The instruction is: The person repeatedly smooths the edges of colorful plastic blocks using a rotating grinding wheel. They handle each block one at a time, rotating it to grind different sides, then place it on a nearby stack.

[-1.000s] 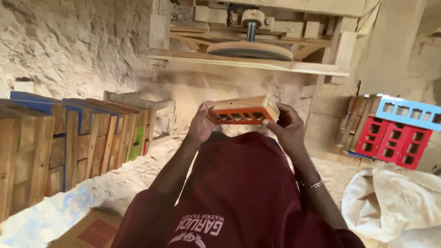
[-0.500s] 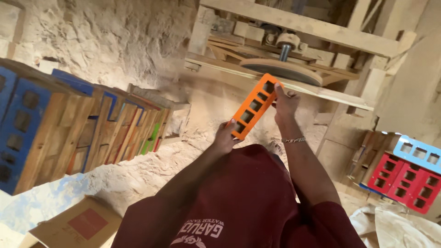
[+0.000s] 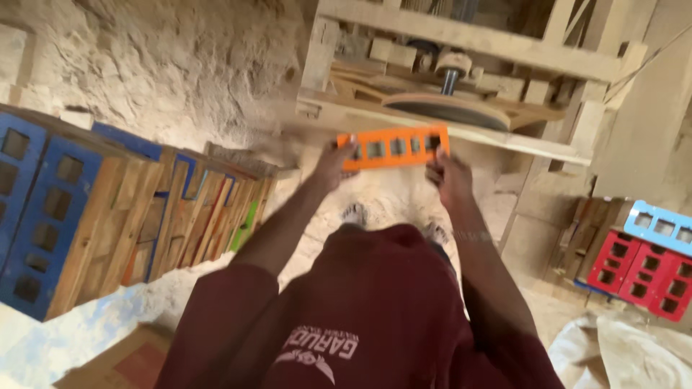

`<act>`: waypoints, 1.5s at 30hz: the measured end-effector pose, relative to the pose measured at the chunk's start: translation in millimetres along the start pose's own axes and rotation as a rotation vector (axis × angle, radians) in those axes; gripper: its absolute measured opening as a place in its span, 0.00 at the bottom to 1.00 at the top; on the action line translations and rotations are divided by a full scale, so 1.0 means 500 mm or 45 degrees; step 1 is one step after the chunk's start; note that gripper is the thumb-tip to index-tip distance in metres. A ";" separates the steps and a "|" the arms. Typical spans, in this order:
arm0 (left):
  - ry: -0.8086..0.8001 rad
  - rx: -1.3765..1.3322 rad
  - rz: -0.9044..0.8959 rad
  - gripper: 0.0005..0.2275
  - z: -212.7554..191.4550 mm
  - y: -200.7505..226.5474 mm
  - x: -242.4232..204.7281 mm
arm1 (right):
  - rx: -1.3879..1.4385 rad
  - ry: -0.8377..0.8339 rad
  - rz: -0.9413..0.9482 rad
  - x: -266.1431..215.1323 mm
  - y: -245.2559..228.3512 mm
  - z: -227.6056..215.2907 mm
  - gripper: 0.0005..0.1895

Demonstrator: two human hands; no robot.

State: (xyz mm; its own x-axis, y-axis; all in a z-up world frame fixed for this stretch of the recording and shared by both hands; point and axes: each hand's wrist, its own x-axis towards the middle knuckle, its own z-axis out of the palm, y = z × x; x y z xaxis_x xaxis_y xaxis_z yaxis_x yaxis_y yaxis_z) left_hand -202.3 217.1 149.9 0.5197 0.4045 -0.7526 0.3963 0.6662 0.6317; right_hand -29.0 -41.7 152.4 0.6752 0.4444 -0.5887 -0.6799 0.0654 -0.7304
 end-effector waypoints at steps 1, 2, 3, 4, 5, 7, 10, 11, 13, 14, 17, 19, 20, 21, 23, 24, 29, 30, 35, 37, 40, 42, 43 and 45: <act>-0.031 -0.040 -0.030 0.24 0.004 -0.010 -0.036 | -0.068 -0.058 0.074 -0.023 -0.014 -0.017 0.16; -0.073 -0.074 -0.063 0.26 0.017 -0.019 -0.056 | -0.198 -0.110 0.153 -0.051 -0.025 -0.041 0.16; -0.203 -0.078 -0.032 0.27 0.030 -0.020 -0.055 | -0.330 -0.160 0.232 -0.074 -0.037 -0.066 0.17; -0.312 -0.094 -0.034 0.28 0.034 -0.055 -0.069 | -0.299 -0.106 0.248 -0.105 -0.030 -0.089 0.18; -0.421 -0.112 -0.036 0.29 0.040 -0.091 -0.073 | -0.267 -0.051 0.263 -0.136 -0.019 -0.109 0.20; -0.427 -0.051 0.060 0.28 0.066 -0.161 -0.057 | -0.195 0.090 0.223 -0.201 0.004 -0.139 0.22; -0.358 -0.321 0.184 0.25 0.182 -0.195 0.038 | -0.094 0.277 0.013 -0.181 -0.041 -0.128 0.24; -0.318 -0.471 0.212 0.23 0.226 -0.198 0.070 | -0.078 0.316 -0.013 -0.161 -0.065 -0.119 0.25; -0.412 -0.529 0.168 0.20 0.301 -0.222 0.105 | -0.068 0.383 -0.048 -0.153 -0.093 -0.119 0.26; -0.457 -0.558 0.144 0.20 0.330 -0.230 0.117 | -0.071 0.399 -0.076 -0.142 -0.106 -0.120 0.26; -0.252 -0.596 -0.037 0.20 0.405 -0.208 0.153 | -0.190 0.523 -0.042 -0.090 -0.149 -0.121 0.27; -0.281 -0.603 -0.031 0.21 0.432 -0.189 0.157 | -0.284 0.574 0.018 -0.062 -0.167 -0.128 0.28; -0.293 -0.609 -0.030 0.22 0.437 -0.182 0.155 | -0.322 0.567 0.044 -0.056 -0.168 -0.132 0.28; -0.258 -0.509 -0.041 0.21 0.439 -0.174 0.151 | -0.359 0.560 0.071 -0.054 -0.164 -0.134 0.29; -0.177 -0.313 -0.054 0.20 0.410 -0.150 0.143 | -0.316 0.503 0.114 -0.067 -0.130 -0.120 0.29; -0.215 -0.239 -0.059 0.20 0.392 -0.138 0.140 | -0.294 0.480 0.136 -0.086 -0.105 -0.113 0.30; -0.547 0.285 -0.025 0.21 0.277 -0.066 0.161 | 0.014 0.124 0.250 -0.177 0.027 -0.065 0.34; -0.574 0.207 -0.031 0.21 0.263 -0.067 0.163 | 0.031 0.091 0.346 -0.181 0.037 -0.067 0.34; -0.571 -0.432 0.240 0.18 0.337 -0.125 0.155 | -0.211 0.354 0.185 -0.083 -0.069 -0.118 0.34; -0.345 -0.548 0.206 0.18 0.402 -0.138 0.156 | -0.436 0.458 0.016 -0.030 -0.133 -0.136 0.34; -0.210 -0.515 0.172 0.16 0.402 -0.183 0.119 | -0.475 0.492 0.096 -0.045 -0.123 -0.151 0.34; -0.277 -0.342 0.177 0.16 0.371 -0.144 0.138 | -0.498 0.283 0.037 -0.087 -0.055 -0.133 0.39; -0.344 -0.216 0.171 0.16 0.343 -0.113 0.154 | -0.359 0.255 0.061 -0.098 -0.028 -0.125 0.36; -0.541 -0.079 0.229 0.17 0.305 -0.079 0.180 | -0.128 0.165 0.220 -0.114 0.035 -0.120 0.34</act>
State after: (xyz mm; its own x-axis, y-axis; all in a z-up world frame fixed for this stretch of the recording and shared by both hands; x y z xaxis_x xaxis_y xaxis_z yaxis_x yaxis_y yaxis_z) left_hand -55.6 131.6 85.7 0.8452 0.2331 -0.4809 0.2322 0.6503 0.7233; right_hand -62.5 -119.5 152.5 0.5865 0.3222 -0.7431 -0.7614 -0.0936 -0.6415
